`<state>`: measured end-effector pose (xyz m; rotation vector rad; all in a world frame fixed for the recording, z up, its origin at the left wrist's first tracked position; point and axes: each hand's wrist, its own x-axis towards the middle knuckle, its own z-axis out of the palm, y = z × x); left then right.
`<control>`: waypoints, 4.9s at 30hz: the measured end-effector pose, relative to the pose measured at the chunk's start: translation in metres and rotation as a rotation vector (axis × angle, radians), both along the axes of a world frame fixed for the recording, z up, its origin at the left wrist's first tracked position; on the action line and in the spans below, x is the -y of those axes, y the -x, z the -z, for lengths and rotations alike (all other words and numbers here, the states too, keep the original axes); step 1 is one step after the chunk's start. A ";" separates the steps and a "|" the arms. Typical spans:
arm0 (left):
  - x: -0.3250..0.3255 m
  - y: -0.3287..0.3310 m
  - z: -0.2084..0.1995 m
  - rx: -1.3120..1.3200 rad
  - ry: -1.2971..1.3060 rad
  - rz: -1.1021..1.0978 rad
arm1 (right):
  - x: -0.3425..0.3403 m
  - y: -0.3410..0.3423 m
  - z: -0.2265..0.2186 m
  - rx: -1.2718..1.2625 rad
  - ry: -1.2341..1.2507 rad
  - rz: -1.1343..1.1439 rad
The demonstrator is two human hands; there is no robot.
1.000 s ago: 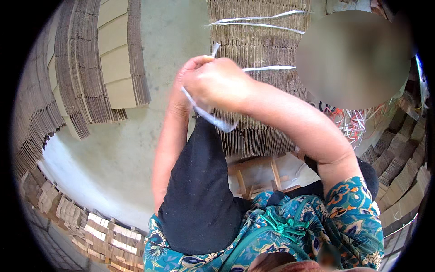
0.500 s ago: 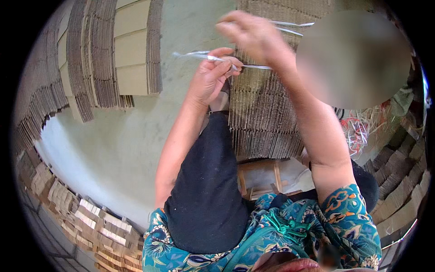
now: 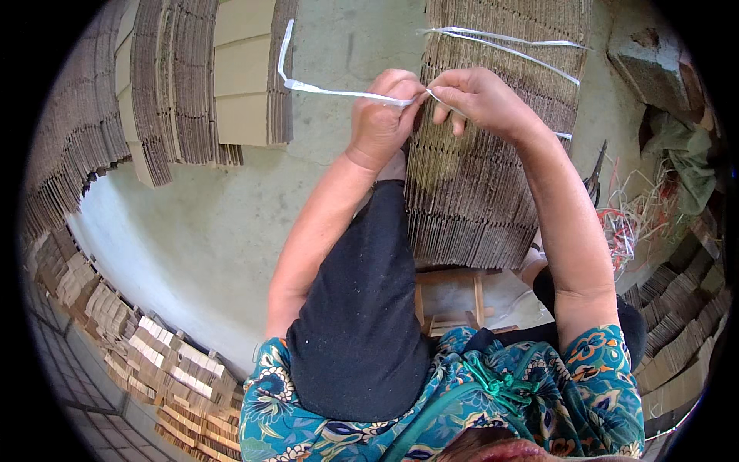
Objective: The person gathers stacks of flat cardboard pieces, aligns them, and secures them into bundles using white plastic straps. The person uses scissors to cut the straps after tying them around the stacks.
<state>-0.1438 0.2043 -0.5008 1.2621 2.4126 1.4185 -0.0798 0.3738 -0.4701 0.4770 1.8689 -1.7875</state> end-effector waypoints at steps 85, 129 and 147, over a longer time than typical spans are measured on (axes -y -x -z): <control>0.007 0.010 -0.005 0.848 0.011 0.028 | 0.008 -0.005 0.014 -0.402 -0.510 -0.138; 0.002 -0.009 0.025 0.888 0.039 0.009 | 0.018 -0.025 0.021 -0.575 -0.843 0.091; 0.001 -0.018 0.050 0.574 0.176 -0.070 | 0.009 -0.045 0.010 -0.523 -0.740 0.242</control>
